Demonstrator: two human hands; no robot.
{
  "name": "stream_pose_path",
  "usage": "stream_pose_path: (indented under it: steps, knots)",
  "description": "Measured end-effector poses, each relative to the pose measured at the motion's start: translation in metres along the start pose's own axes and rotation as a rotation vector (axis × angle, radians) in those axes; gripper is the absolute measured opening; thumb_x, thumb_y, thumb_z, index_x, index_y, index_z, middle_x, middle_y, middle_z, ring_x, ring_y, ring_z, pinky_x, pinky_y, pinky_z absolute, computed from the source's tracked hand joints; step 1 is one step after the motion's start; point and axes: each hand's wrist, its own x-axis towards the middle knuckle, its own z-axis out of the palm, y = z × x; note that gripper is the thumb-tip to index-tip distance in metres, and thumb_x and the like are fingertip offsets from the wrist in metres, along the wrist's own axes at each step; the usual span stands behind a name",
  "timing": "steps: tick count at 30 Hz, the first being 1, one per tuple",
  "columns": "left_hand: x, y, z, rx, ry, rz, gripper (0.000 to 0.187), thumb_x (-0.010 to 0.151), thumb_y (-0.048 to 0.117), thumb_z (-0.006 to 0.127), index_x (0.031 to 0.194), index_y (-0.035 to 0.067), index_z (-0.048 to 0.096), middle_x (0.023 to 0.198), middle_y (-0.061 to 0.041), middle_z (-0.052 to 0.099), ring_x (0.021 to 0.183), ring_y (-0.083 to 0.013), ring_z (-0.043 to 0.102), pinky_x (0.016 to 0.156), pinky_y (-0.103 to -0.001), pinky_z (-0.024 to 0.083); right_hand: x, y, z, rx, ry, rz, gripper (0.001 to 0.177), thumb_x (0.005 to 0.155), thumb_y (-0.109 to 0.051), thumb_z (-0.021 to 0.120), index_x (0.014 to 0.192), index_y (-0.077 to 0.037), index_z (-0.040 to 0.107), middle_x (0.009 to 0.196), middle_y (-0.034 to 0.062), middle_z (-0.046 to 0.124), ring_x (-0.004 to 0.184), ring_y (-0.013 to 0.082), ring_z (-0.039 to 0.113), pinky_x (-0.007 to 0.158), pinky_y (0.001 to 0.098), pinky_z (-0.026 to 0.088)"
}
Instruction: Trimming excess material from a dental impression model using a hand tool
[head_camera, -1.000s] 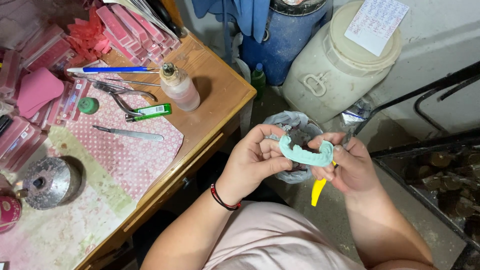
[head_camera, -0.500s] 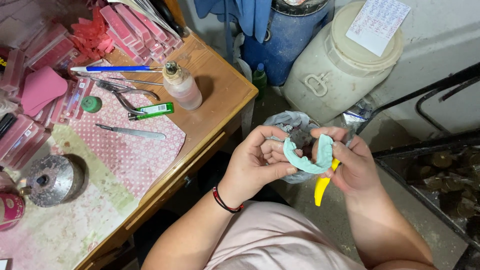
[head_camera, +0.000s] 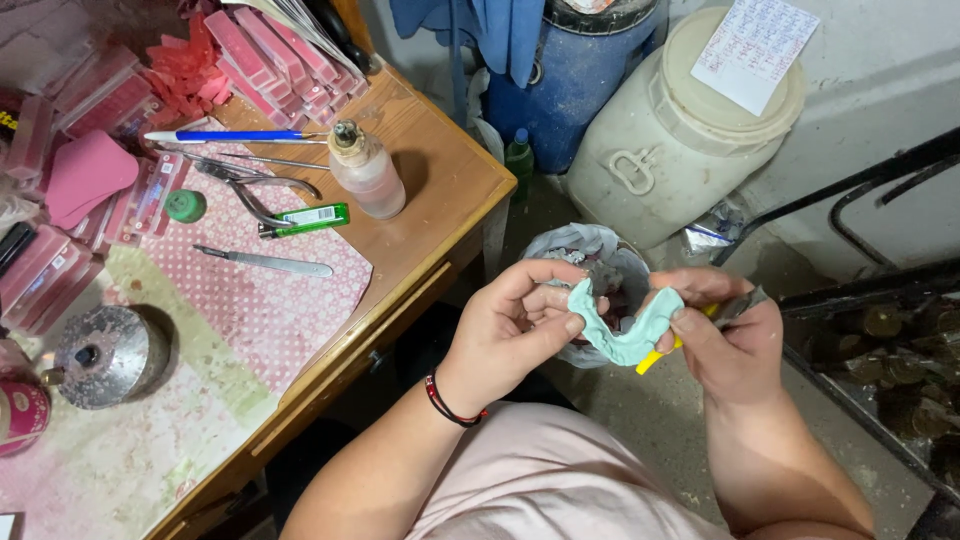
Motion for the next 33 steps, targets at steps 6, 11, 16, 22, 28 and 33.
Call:
stream_pose_path:
  steps: [6,11,16,22,28,33]
  knots:
    - [0.002,0.008,0.003,0.22,0.071,0.098,0.035,0.092,-0.001,0.07,0.126,0.0,0.069,0.087,-0.012,0.077,0.076,-0.0084,0.068,0.07,-0.026,0.06,-0.009,-0.002,0.005,-0.1,0.03,-0.011,0.037,0.082,0.0,0.072,0.115,0.017,0.067,0.074,0.0181,0.071,0.053,0.0129,0.069,0.049,0.0223,0.06]
    - [0.003,0.013,-0.001,0.445,0.141,0.194,0.029,0.088,0.0,0.068,0.116,0.002,0.076,0.068,-0.006,0.073,0.062,-0.0048,0.059,0.058,-0.023,0.054,-0.007,-0.012,0.015,-0.129,0.0,0.01,0.036,0.077,0.005,0.073,0.11,0.019,0.068,0.07,0.0194,0.069,0.053,0.0158,0.069,0.049,0.0256,0.062]
    - [0.003,0.016,-0.006,0.73,0.184,0.248,0.024,0.087,0.001,0.063,0.103,0.005,0.08,0.054,-0.008,0.068,0.05,-0.0157,0.061,0.051,-0.027,0.052,-0.007,-0.011,0.015,-0.157,-0.07,-0.011,0.033,0.079,0.008,0.07,0.11,0.019,0.067,0.065,0.0173,0.066,0.048,0.0146,0.066,0.049,0.0267,0.061]
    - [0.011,0.018,-0.004,0.685,0.182,0.152,0.025,0.09,0.004,0.059,0.105,0.005,0.079,0.059,-0.011,0.07,0.056,-0.0177,0.065,0.056,-0.033,0.055,0.0,-0.015,0.012,-0.17,-0.061,0.062,0.033,0.084,0.004,0.068,0.115,0.016,0.067,0.068,0.0147,0.069,0.049,0.0122,0.065,0.048,0.0251,0.058]
    - [0.034,-0.024,-0.019,0.992,0.057,0.287,0.024,0.085,0.002,0.054,0.099,0.012,0.071,0.103,-0.004,0.078,0.097,-0.0262,0.072,0.09,-0.04,0.056,0.011,-0.036,-0.012,-0.214,-0.086,0.265,0.031,0.099,-0.014,0.065,0.126,0.002,0.067,0.073,0.0022,0.065,0.058,0.006,0.06,0.053,0.0172,0.05]
    - [0.041,-0.047,-0.023,1.277,0.022,0.36,0.022,0.1,0.024,0.066,0.116,0.014,0.076,0.135,-0.01,0.068,0.123,-0.0339,0.06,0.102,-0.047,0.05,0.013,-0.04,-0.016,-0.258,0.114,0.385,0.029,0.097,-0.012,0.063,0.12,0.003,0.069,0.074,0.006,0.06,0.054,0.0113,0.054,0.051,0.0225,0.044]
